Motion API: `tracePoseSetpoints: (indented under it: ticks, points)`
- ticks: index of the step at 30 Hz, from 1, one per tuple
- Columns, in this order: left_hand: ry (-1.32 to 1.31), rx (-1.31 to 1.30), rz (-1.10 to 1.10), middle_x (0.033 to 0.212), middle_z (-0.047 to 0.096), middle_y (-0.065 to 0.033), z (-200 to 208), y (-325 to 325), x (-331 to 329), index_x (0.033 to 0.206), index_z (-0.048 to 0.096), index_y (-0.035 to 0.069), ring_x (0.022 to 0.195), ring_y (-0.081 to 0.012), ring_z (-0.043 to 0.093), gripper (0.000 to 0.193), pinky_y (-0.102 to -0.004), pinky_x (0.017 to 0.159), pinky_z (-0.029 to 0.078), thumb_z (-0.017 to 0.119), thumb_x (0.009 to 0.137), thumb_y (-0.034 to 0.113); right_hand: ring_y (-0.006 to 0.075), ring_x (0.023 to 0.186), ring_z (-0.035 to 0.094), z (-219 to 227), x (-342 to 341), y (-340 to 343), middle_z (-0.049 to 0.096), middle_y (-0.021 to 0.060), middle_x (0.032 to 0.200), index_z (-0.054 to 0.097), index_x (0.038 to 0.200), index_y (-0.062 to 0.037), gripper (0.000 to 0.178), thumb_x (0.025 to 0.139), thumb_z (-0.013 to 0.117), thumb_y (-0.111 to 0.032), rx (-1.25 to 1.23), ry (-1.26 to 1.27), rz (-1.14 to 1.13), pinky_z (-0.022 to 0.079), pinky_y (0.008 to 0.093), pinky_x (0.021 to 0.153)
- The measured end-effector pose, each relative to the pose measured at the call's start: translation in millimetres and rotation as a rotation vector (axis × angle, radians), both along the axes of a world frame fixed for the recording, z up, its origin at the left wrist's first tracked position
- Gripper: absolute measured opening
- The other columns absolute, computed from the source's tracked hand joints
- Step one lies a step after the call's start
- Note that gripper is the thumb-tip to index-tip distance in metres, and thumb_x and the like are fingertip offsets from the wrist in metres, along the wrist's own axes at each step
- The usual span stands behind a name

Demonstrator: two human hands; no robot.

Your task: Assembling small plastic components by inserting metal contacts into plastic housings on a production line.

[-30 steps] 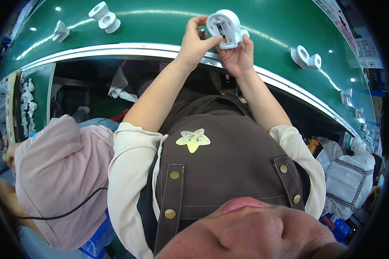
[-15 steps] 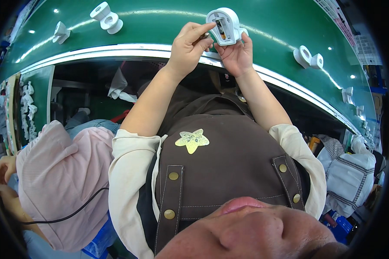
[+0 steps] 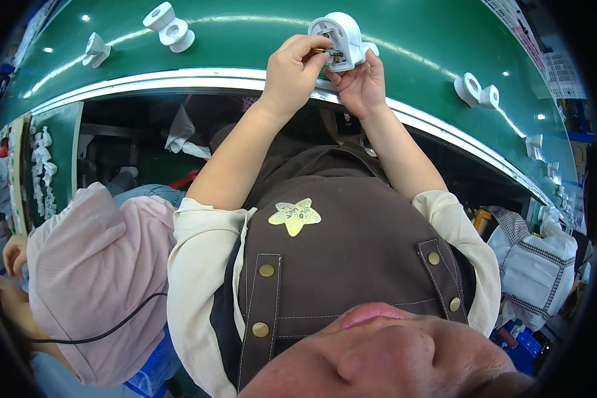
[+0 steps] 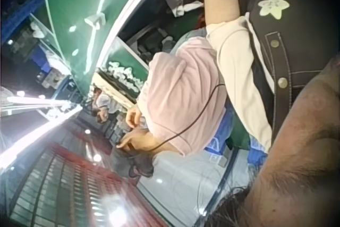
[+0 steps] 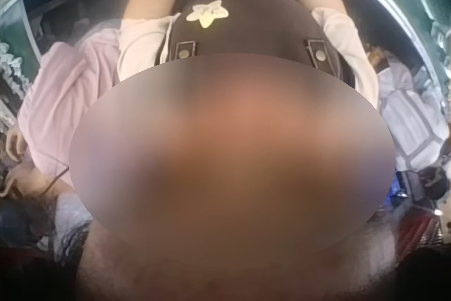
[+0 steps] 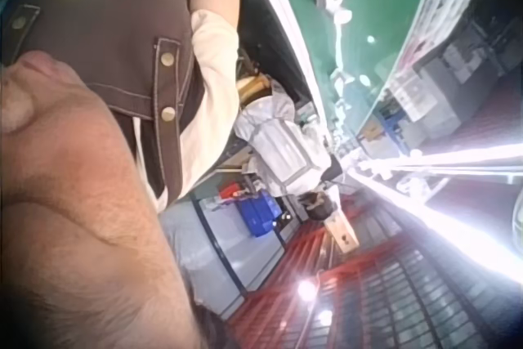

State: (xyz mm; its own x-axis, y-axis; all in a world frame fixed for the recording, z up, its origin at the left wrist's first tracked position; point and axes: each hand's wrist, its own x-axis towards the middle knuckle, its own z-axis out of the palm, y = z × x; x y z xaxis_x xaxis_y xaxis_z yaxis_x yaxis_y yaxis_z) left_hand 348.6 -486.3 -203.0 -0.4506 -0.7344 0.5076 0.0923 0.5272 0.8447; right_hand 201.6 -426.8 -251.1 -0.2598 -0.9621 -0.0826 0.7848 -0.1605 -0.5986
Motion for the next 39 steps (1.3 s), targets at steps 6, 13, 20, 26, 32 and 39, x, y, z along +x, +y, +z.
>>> tracePoseSetpoints:
  ticks: [6, 13, 20, 26, 32, 39]
  points:
    - [-0.07, -0.211, 0.141, 0.083, 0.061, -0.0094, 8, -7, 2, 0.086, 0.062, 0.002, 0.072, -0.0216, 0.062, 0.013, -0.029, 0.063, 0.05, 0.067, 0.074, 0.001, 0.0226, 0.105, 0.058, -1, 5, -5, 0.057, 0.0101, 0.116, 0.044, 0.124, -0.0069, 0.051, 0.089, 0.046, -0.044, -0.006, 0.016, 0.007, 0.05, 0.0397, 0.089]
    - [0.075, -0.22, 0.224, 0.082, 0.061, -0.0088, 4, -10, -8, 0.089, 0.061, 0.002, 0.07, -0.0239, 0.06, 0.02, -0.0322, 0.064, 0.049, 0.069, 0.071, -0.001, 0.023, 0.105, 0.057, 0, 12, -8, 0.055, 0.0101, 0.119, 0.042, 0.126, -0.0063, 0.052, 0.089, 0.045, -0.043, 0.014, 0.039, -0.013, 0.049, 0.0382, 0.09]
    - [0.141, -0.371, 0.395, 0.097, 0.06, -0.0091, -27, -12, -21, 0.094, 0.064, 0.004, 0.089, -0.0259, 0.055, 0.03, -0.0346, 0.075, 0.045, 0.071, 0.065, -0.001, 0.0215, 0.106, 0.057, -3, 14, -12, 0.057, 0.009, 0.118, 0.045, 0.124, -0.0067, 0.049, 0.089, 0.046, -0.042, 0.004, 0.045, 0.01, 0.047, 0.0371, 0.091]
    - [-0.003, -0.598, 0.462, 0.119, 0.051, -0.0121, -40, -12, -18, 0.107, 0.064, 0.004, 0.108, -0.0321, 0.045, 0.041, -0.0423, 0.091, 0.035, 0.07, 0.067, 0.009, 0.0214, 0.106, 0.057, -3, 16, -13, 0.057, 0.0087, 0.119, 0.048, 0.121, -0.0063, 0.047, 0.089, 0.046, -0.04, 0.008, -0.02, 0.013, 0.046, 0.0354, 0.092]
    - [-0.124, -0.663, 0.313, 0.125, 0.047, -0.015, -44, -26, -8, 0.12, 0.055, 0.003, 0.113, -0.035, 0.043, 0.048, -0.0452, 0.093, 0.034, 0.054, 0.086, 0.038, 0.022, 0.103, 0.058, -13, 10, -19, 0.058, 0.0085, 0.117, 0.048, 0.122, -0.0063, 0.049, 0.089, 0.048, -0.042, 0.017, -0.011, 0.013, 0.048, 0.0365, 0.087]
    - [-0.111, -0.305, 0.515, 0.121, 0.049, -0.0192, -65, -68, 22, 0.12, 0.053, 0.003, 0.11, -0.0342, 0.047, 0.04, -0.0397, 0.096, 0.036, 0.056, 0.088, 0.026, 0.0227, 0.085, 0.058, 41, -22, 4, 0.058, 0.0127, 0.109, 0.052, 0.114, -0.0067, 0.041, 0.086, 0.055, -0.035, -0.181, -0.042, -0.04, 0.049, 0.027, 0.057]
